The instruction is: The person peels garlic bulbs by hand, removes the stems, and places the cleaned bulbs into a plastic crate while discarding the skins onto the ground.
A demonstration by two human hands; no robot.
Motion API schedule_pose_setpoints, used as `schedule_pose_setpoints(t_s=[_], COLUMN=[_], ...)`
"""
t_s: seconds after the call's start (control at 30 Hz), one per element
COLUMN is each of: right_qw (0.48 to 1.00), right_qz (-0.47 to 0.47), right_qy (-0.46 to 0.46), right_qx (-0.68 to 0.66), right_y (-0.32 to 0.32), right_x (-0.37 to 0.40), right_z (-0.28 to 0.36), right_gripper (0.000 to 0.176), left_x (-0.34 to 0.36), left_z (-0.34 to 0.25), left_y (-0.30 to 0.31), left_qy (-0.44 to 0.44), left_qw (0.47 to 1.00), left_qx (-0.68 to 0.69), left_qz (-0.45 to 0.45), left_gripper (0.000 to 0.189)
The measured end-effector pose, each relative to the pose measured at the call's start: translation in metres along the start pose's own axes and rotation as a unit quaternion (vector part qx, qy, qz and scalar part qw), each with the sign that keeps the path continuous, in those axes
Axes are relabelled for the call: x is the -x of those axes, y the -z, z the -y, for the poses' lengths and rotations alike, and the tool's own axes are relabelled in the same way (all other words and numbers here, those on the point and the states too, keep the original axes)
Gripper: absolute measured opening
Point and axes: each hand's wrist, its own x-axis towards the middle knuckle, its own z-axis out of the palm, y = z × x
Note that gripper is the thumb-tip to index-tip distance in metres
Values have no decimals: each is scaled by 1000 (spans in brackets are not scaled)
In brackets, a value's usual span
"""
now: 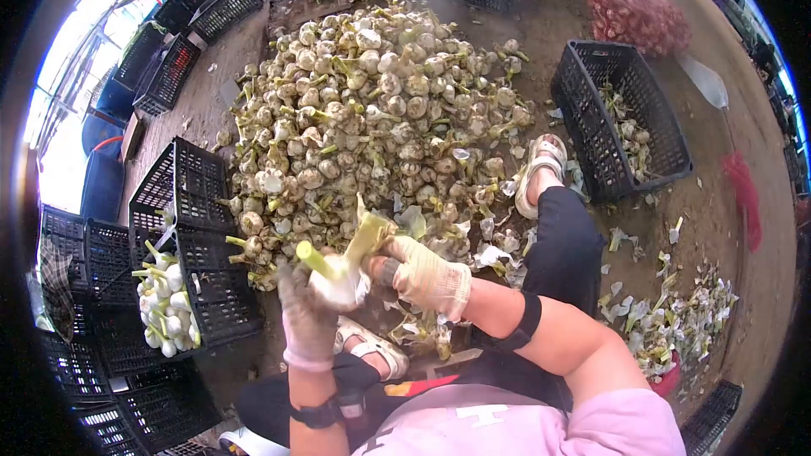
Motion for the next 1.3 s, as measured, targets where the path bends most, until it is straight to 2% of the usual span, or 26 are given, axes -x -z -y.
schedule_pose_setpoints(t_s=[0.07,0.1,0.13,0.2,0.23,0.27,0.3,0.33,0.4,0.53,0.6,0.63,0.67,0.73,0.8,0.83,0.87,0.9,1.0,1.03,1.07,1.13,1.17,1.2,1.23,1.3], right_qw=[998,998,997,994,997,997,990,999,995,989,967,931,895,984,983,975,995,997,1000,999,999,996,989,988,974,945], right_qz=[-34,-17,4,70,69,68,24,-39,-96,-145,-245,-156,-105,99,154,203,95,77,16,-27,-27,-84,-124,-128,-118,-35], right_qy=[-45,-14,20,-76,-34,8,45,-27,18,14,-3,47,49,41,75,-83,1,0,0,2,1,7,-6,-6,-7,11], right_qx=[32,62,79,36,7,-20,134,-23,-36,20,62,327,431,141,60,-34,10,8,17,30,28,-38,-83,-85,-195,-324], right_y=[-4,-7,-12,-9,-7,-3,5,8,19,37,39,49,47,26,5,1,-5,-5,-4,-4,-4,-7,-9,-3,6,17], right_x=[0,-1,-1,2,1,0,-2,-3,-4,-17,-25,-28,-20,-9,-6,0,-6,-6,-7,-7,-7,-5,-5,-7,-11,-8], right_z=[-2,-13,-21,-20,-23,-26,-20,-9,2,-7,-7,-14,-20,-24,-16,1,-14,-13,-8,-6,-3,8,11,7,-1,-5], right_gripper=[23,24,24,26,26,28,22,21,22,24,27,33,46,79,83,78,63,53,39,35,35,33,27,27,26,26], left_x=[10,11,14,11,1,2,4,5,10,24,28,28,27,27,23,18,13,8,-4,-2,-4,0,1,5,7,5], left_z=[0,16,18,16,21,18,13,8,1,-5,-13,-16,-19,-24,-23,-19,-15,-11,-6,-5,3,7,4,-2,-5,-3], left_y=[-20,-22,-20,-23,-16,-15,-13,-9,-1,-18,-16,-15,-15,-13,-12,-10,-9,-5,11,15,41,48,37,20,11,13], left_qy=[-57,-73,-139,-90,-179,-178,-130,-81,-74,-66,-47,-80,-116,-135,-145,-176,-207,-205,-364,-287,-191,-90,-88,-56,-22,-42], left_qw=[974,989,969,984,953,953,973,986,976,988,991,990,986,979,969,946,916,917,728,767,850,908,908,963,992,991], left_qx=[-218,-129,-196,-133,-229,-229,-188,-146,-172,-75,-25,-54,-82,-136,-189,-261,-331,-330,-578,-567,-485,-401,-402,-263,-116,-88], left_qz=[-6,-14,65,-70,-91,-92,-38,16,110,115,125,104,82,72,66,78,90,93,-58,-91,-71,-79,-77,-20,36,96], left_gripper=[60,79,67,50,52,52,56,61,70,73,77,79,81,80,79,76,74,74,63,59,55,53,53,54,56,57])
